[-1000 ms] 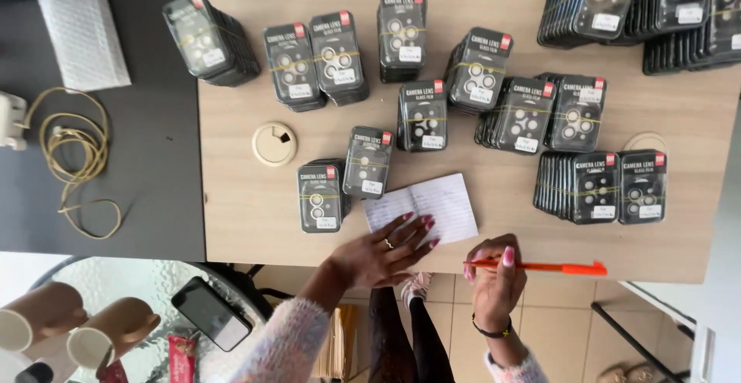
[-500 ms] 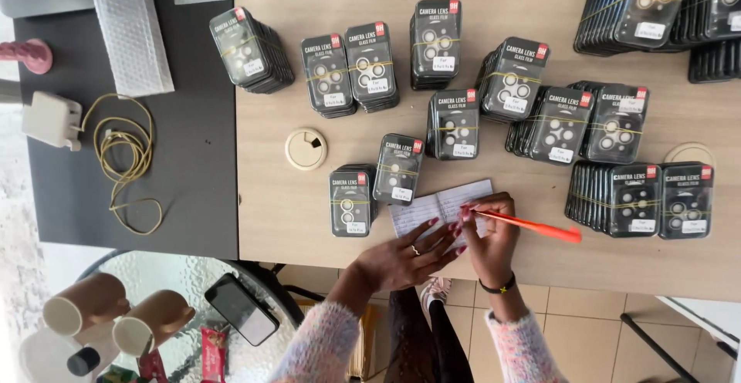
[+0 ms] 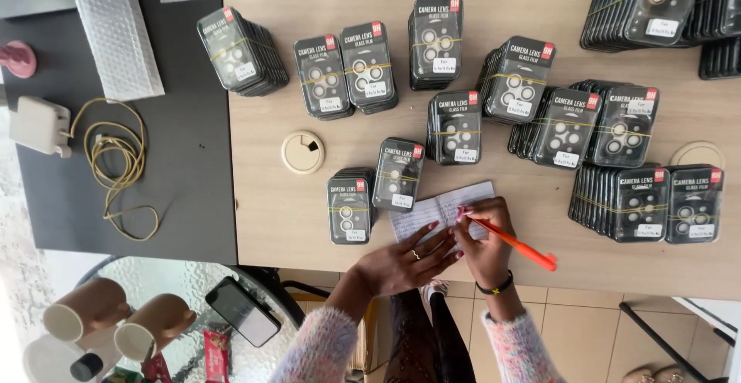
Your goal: The person is performing inventory and organization of phone camera lens protectors by counting stacks, recording the data in a notebook, and securing them with rubber bands.
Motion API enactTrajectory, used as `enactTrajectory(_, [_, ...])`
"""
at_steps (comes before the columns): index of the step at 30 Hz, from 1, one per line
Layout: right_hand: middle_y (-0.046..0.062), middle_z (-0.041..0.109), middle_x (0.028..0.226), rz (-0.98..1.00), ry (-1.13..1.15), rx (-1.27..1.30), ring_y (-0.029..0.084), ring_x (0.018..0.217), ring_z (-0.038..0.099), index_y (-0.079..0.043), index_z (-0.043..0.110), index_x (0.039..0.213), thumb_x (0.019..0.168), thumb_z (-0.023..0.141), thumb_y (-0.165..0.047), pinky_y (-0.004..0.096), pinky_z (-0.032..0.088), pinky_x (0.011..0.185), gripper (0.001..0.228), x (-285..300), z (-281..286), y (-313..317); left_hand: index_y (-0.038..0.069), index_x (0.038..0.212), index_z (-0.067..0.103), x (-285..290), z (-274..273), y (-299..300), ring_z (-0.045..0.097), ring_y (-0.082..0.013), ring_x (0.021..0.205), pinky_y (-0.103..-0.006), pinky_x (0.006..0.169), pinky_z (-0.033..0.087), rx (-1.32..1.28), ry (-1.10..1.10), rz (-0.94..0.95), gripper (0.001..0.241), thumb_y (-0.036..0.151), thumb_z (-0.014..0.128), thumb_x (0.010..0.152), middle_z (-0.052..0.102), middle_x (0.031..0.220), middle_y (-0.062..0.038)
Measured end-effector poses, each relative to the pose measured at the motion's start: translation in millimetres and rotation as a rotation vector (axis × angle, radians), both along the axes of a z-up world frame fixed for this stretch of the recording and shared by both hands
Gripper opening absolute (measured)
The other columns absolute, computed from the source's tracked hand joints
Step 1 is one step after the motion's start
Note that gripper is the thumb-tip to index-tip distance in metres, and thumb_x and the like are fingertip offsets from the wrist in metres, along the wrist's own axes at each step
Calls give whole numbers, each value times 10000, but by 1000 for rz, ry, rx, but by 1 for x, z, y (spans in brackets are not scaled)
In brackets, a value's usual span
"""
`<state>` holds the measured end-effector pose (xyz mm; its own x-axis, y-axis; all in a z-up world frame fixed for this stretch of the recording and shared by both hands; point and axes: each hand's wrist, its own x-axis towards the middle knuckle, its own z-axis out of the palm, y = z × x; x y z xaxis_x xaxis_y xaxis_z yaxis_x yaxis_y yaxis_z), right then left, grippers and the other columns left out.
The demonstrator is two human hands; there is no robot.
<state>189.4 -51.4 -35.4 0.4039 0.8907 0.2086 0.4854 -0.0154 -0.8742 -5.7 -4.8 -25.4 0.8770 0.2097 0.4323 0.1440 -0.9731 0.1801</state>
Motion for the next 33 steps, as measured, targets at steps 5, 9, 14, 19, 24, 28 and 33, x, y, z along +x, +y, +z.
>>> enactTrajectory(5, [73,657,904,-8,47,11,259,849,697,-60,595,888,804,731,110,341,540,839,233,3,-5,0,107,1361,607,0,0,0,552,-312,1419,-470,1233,446,-28,3,1,387,305,478,1054,600,1466,-146])
enactTrajectory(9, [84,643,890,-9,158,-36,172,675,668,-34,588,916,815,708,126,251,527,435,224,1,5,3,135,1371,601,-3,1,0,541,-294,1429,-459,1241,433,4,32,13,393,328,499,1044,586,1485,-129])
enactTrajectory(14, [78,653,923,-6,41,17,261,842,691,-48,591,896,807,736,116,323,556,757,236,1,1,4,127,1366,600,-2,4,3,538,-303,1430,-460,1245,425,3,45,1,392,331,490,1050,585,1483,-135])
enactTrajectory(19, [84,643,926,-18,84,30,263,865,686,-37,585,912,823,733,118,321,559,760,232,1,0,4,144,1369,604,-2,2,3,540,-289,1431,-458,1246,431,23,44,18,414,365,529,1027,586,1484,-120])
enactTrajectory(24, [88,635,913,-40,112,52,263,855,673,-33,588,898,827,727,132,318,557,759,227,1,-2,6,118,1344,619,0,3,6,564,-302,1411,-456,1226,452,-12,4,13,365,303,483,1060,599,1465,-139])
enactTrajectory(28, [92,642,918,-29,21,34,279,865,669,-38,594,904,807,715,141,343,545,783,237,0,0,0,111,1329,628,0,1,-3,578,-308,1395,-458,1214,463,-27,-26,19,360,285,444,1073,610,1449,-144])
enactTrajectory(33, [102,629,914,-40,-8,50,292,848,662,-29,576,906,803,715,139,353,546,789,241,-1,0,2,121,1327,631,-1,1,1,568,-303,1405,-451,1221,455,-17,-15,24,347,274,460,1066,608,1456,-135])
